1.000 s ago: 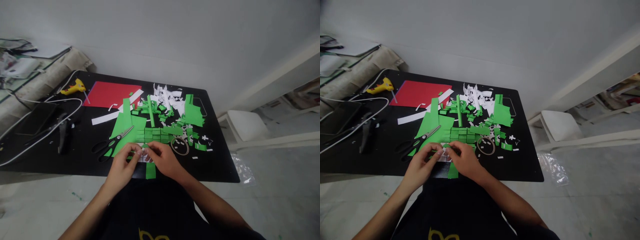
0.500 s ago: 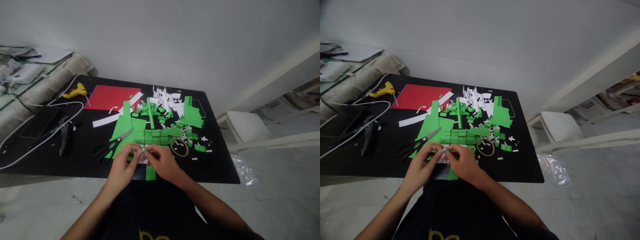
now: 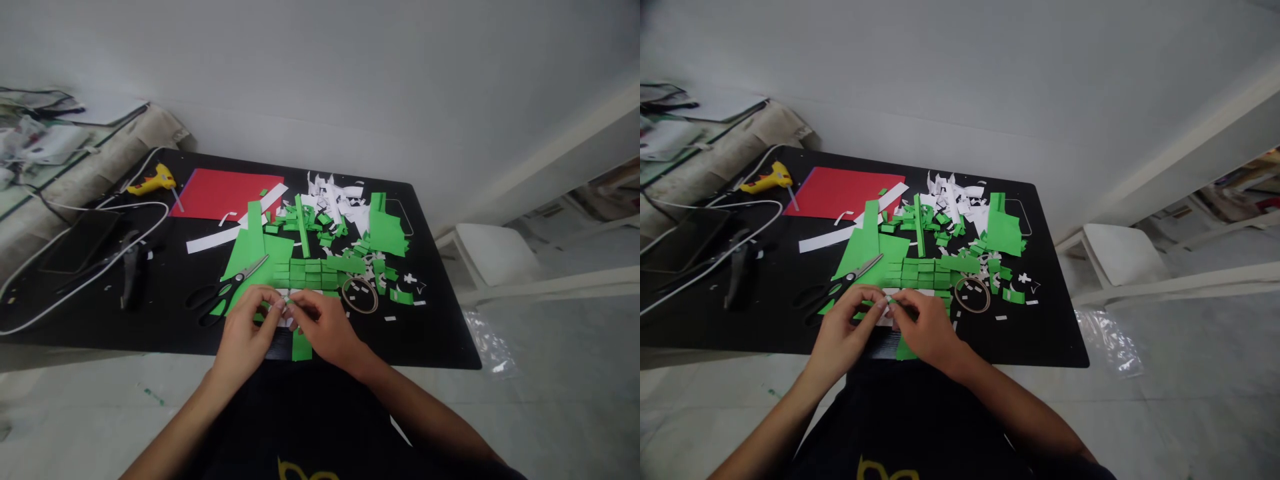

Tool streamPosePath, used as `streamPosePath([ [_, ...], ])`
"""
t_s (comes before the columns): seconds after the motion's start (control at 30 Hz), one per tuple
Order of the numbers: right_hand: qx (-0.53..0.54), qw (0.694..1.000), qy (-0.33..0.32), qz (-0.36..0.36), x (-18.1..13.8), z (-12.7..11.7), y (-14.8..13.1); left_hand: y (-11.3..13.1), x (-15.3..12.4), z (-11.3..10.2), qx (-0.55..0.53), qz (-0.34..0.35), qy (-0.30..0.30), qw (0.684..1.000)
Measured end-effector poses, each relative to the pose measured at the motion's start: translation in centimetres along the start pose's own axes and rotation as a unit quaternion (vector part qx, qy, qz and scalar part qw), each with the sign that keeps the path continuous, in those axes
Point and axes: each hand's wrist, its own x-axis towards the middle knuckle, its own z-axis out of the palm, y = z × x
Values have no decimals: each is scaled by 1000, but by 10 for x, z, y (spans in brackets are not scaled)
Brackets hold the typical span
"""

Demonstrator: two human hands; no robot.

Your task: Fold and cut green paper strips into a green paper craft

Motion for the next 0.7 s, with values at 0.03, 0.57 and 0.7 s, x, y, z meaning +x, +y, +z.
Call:
streamPosePath([
  [0.03, -5, 1000, -1, -6, 0, 0, -1, 1, 0, 0, 3, 2, 6, 1000],
  [0.57, 90, 996, 7, 20, -3, 2, -3, -2, 12, -8, -151, -54, 4, 987],
  [0.7, 85, 996, -10, 28, -4, 3, 0, -1, 9, -4, -117, 0, -7, 993],
])
